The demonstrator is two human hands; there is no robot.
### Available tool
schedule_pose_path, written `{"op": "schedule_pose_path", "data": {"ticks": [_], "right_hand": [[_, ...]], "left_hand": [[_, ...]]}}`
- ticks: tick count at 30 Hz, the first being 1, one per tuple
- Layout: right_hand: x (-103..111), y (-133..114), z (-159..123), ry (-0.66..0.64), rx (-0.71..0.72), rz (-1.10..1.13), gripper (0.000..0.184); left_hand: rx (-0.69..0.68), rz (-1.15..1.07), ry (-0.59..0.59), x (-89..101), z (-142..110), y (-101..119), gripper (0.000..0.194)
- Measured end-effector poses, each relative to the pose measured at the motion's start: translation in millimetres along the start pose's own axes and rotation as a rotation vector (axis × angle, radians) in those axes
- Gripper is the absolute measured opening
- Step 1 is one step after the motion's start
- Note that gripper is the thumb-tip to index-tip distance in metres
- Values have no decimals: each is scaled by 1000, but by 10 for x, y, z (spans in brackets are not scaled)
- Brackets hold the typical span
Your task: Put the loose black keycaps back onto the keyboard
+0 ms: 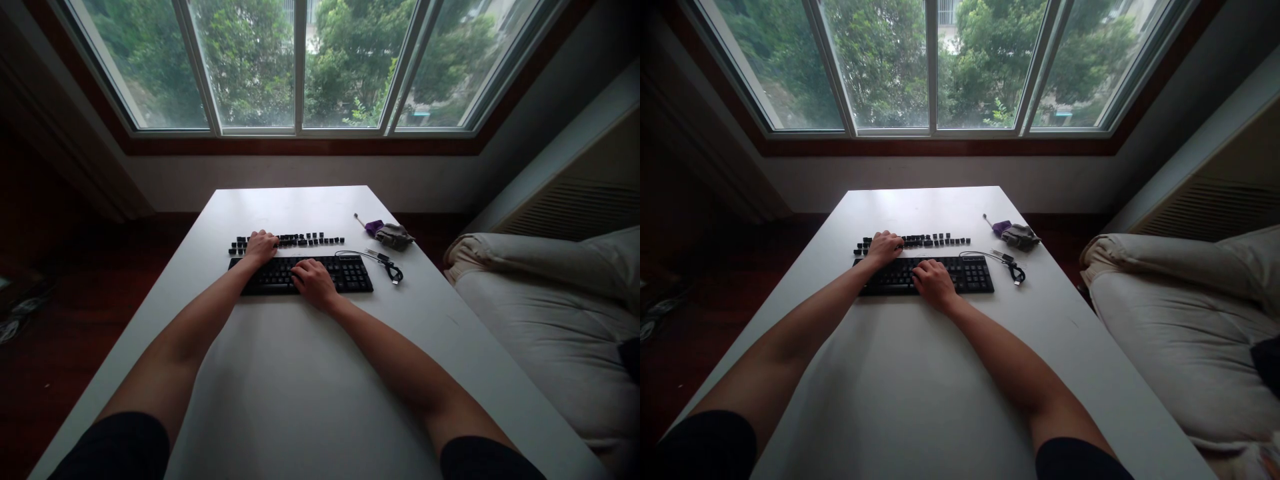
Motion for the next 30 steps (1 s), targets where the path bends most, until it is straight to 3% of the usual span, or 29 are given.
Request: {"op": "schedule_pose_path", "data": {"ticks": [10,17,24,30], "right_hand": [[1,4,0,5,3,0,22],[0,1,-1,0,-1,5,22],[5,-2,-2,-5,-11,13,22],[6,-3,0,1,-6,14,23]], "left_hand": [[-92,11,-15,38,32,41,19],[-164,-94,58,326,-148,28,23],[-249,-222,-69,400,-486,-3,20],[-164,-268,-126,312,-557,14,20]]}}
Point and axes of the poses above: each hand's wrist, its own z-axis towards the middle knuckle, its own x-axis out of the back of the hand, y = z × x, the point moved 4 cm from there along z, towards the middle knuckle, and after that the axes turned 7 degrees about x, right-handed, at the moved point
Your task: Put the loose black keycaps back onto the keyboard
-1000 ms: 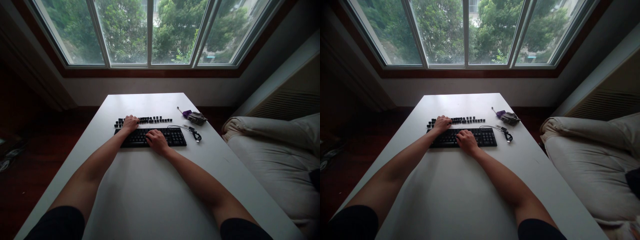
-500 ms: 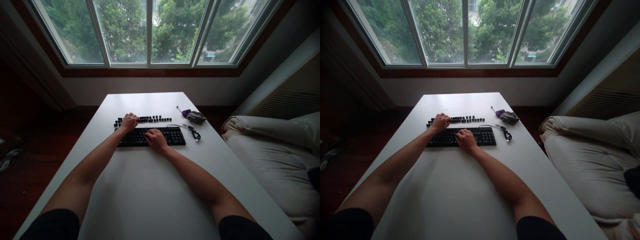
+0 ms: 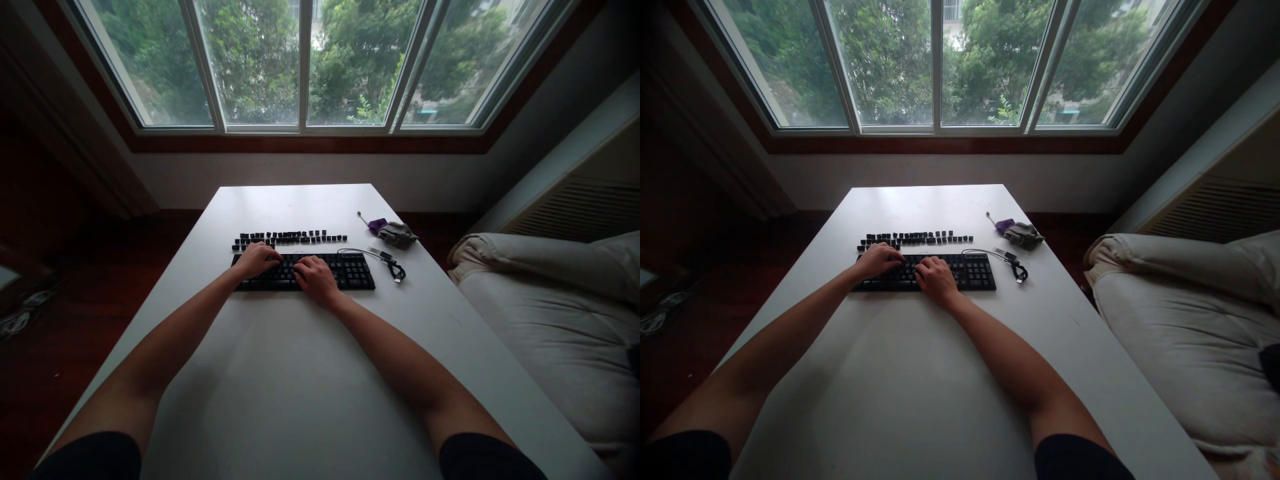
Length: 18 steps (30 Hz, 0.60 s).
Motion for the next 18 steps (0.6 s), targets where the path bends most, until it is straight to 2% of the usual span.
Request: {"op": "schedule_pose_path", "data": {"ticks": [10,18], "right_hand": [[-14,1,2,-10,-9,1,23],[5,-2,-1,-24,-15,6,24]], "left_hand": [[43,-74,-14,-60,-28,17,23],[70,-100,35,-124,-81,11,23]]}}
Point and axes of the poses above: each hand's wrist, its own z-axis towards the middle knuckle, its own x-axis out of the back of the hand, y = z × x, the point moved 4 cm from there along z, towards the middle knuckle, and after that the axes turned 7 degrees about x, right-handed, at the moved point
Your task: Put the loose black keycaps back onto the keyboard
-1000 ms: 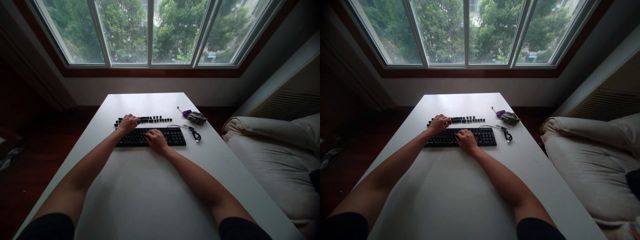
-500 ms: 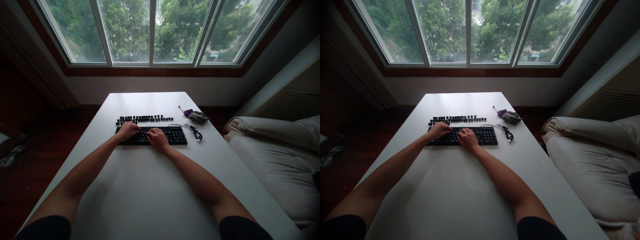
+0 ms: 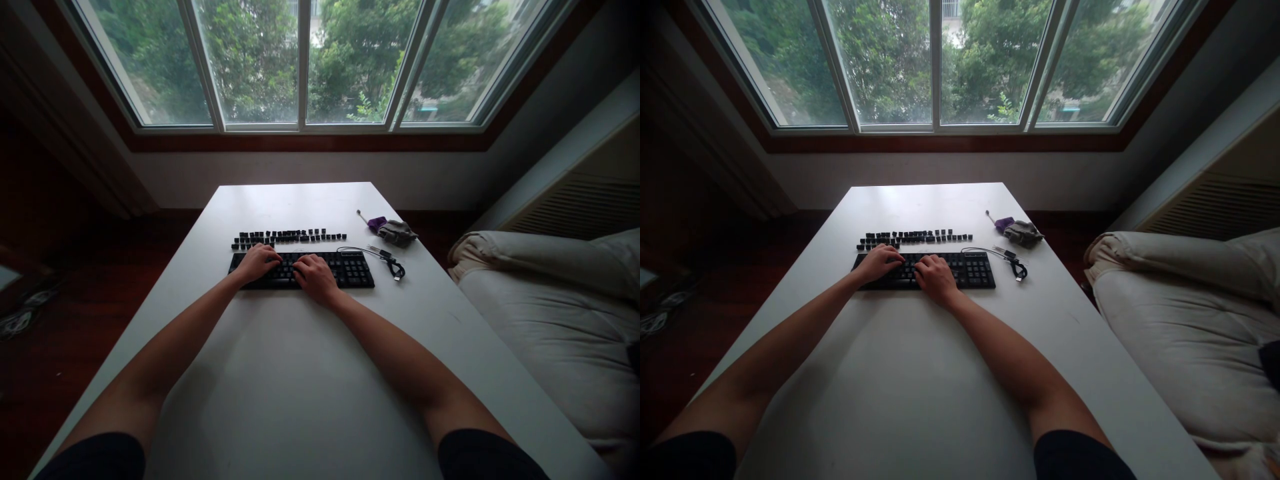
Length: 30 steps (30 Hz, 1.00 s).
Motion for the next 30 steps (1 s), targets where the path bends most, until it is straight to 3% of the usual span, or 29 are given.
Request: {"op": "schedule_pose_path", "data": {"ticks": [16,21,30], "right_hand": [[-15,-1,8,9,7,-16,23],[1,-47,11,12,16,-19,24],[-80,-181,112,-63,85,-4,40]], "left_hand": [[26,-59,20,-6,-54,37,15],[26,-144,8,-49,-57,-15,20],[108,-237,99,-53,-161,-35,31]]}}
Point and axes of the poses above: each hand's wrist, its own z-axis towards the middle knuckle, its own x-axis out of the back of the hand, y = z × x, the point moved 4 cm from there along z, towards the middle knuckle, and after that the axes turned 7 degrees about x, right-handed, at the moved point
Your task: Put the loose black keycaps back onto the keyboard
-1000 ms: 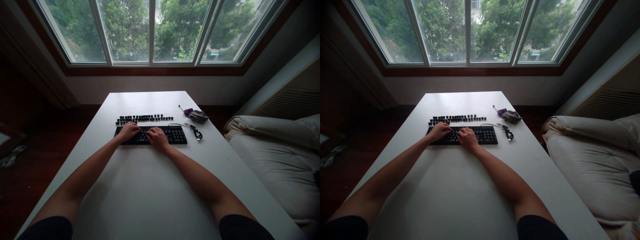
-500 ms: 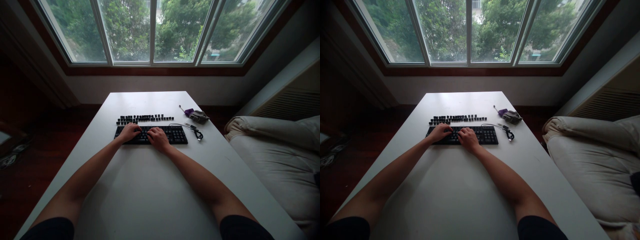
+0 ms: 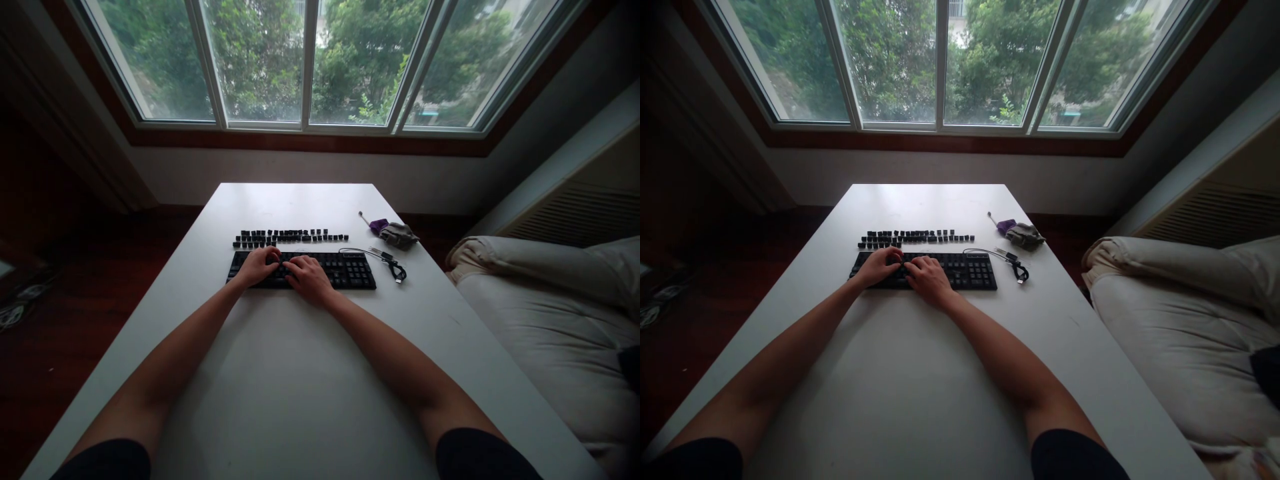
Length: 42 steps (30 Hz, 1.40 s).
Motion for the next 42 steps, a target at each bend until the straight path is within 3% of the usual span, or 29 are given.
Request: {"op": "schedule_pose_path", "data": {"ticks": [10,19,31,37,42], "right_hand": [[-56,-1,39,-72,-19,-37,48],[-57,-15,36,-72,-2,-66,49],[-65,-72,33,-60,1,-83,44],[-64,-28,0,-29,4,-59,45],[-52,3,-46,7,21,-19,41]], "left_hand": [[-29,70,90,90,-131,159,15],[-142,152,90,49,-161,195,15],[-89,165,77,26,-136,190,10],[-55,138,129,51,-141,170,12],[30,229,194,137,-21,25,12]]}}
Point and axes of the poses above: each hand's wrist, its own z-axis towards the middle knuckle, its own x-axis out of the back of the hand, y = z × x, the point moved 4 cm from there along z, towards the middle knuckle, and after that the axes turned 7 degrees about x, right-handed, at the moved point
